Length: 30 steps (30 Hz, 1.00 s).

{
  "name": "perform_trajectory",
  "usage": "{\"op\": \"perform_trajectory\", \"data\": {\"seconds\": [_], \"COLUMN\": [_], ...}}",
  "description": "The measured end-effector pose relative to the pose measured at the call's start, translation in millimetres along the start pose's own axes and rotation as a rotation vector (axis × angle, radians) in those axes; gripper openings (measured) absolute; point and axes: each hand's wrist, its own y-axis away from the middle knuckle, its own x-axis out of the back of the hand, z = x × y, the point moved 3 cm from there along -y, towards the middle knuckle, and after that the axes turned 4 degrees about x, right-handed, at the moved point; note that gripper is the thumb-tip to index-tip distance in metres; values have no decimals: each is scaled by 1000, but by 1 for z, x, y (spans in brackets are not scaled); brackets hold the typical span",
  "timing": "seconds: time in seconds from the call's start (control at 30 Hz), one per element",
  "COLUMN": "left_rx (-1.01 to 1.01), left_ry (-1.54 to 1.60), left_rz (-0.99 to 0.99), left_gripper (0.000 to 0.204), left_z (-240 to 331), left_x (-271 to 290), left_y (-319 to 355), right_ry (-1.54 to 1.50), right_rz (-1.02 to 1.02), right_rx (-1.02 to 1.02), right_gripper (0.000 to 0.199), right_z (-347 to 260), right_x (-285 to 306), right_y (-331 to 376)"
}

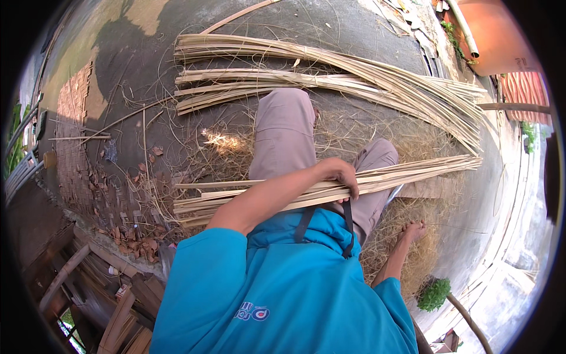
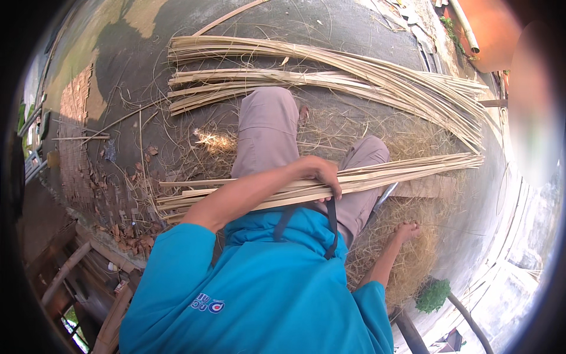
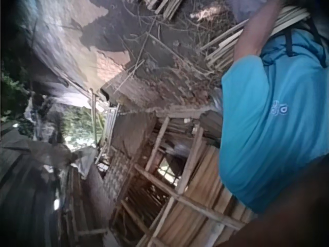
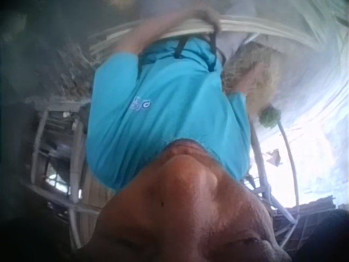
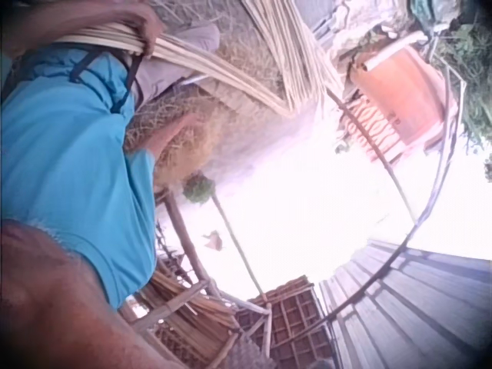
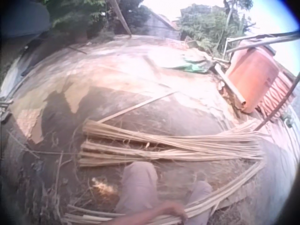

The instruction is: The person gathers and aligns thin bamboo strips on the ground, ties them into a bundle using a strip, and then carries the bundle across the rooftop to another location.

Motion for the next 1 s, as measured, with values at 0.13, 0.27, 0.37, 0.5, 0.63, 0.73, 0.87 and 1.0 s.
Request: {"op": "perform_trajectory", "data": {"seconds": [0.13, 0.27, 0.37, 0.5, 0.63, 0.73, 0.87, 1.0], "left_rx": [-43, -41, -15, 69, 47, 87, 36, -16], "left_ry": [-6, -80, -71, -210, -172, -127, -131, -120], "left_rz": [26, 64, 71, 83, 68, 53, 36, 30], "left_gripper": [32, 33, 31, 33, 34, 33, 33, 31], "left_z": [-1, -1, -2, -1, -5, -4, -2, -5], "left_x": [-1, -3, -8, -8, -5, -5, -4, -2], "left_y": [-3, -1, -4, -18, -40, -42, -35, -43], "right_ry": [15, 189, 283, 359, 445, 361, 398, 514], "right_rz": [8, 13, -1, -297, -696, -834, -944, -965], "right_rx": [229, 594, 852, 1099, 923, 1003, 1022, 1020], "right_gripper": [26, 29, 33, 33, 31, 25, 22, 21], "right_z": [-73, -127, -153, -168, -175, -168, -168, -163], "right_x": [-27, -44, -66, -137, -196, -223, -236, -232], "right_y": [-38, -106, -131, -104, -31, -3, 51, 74]}}
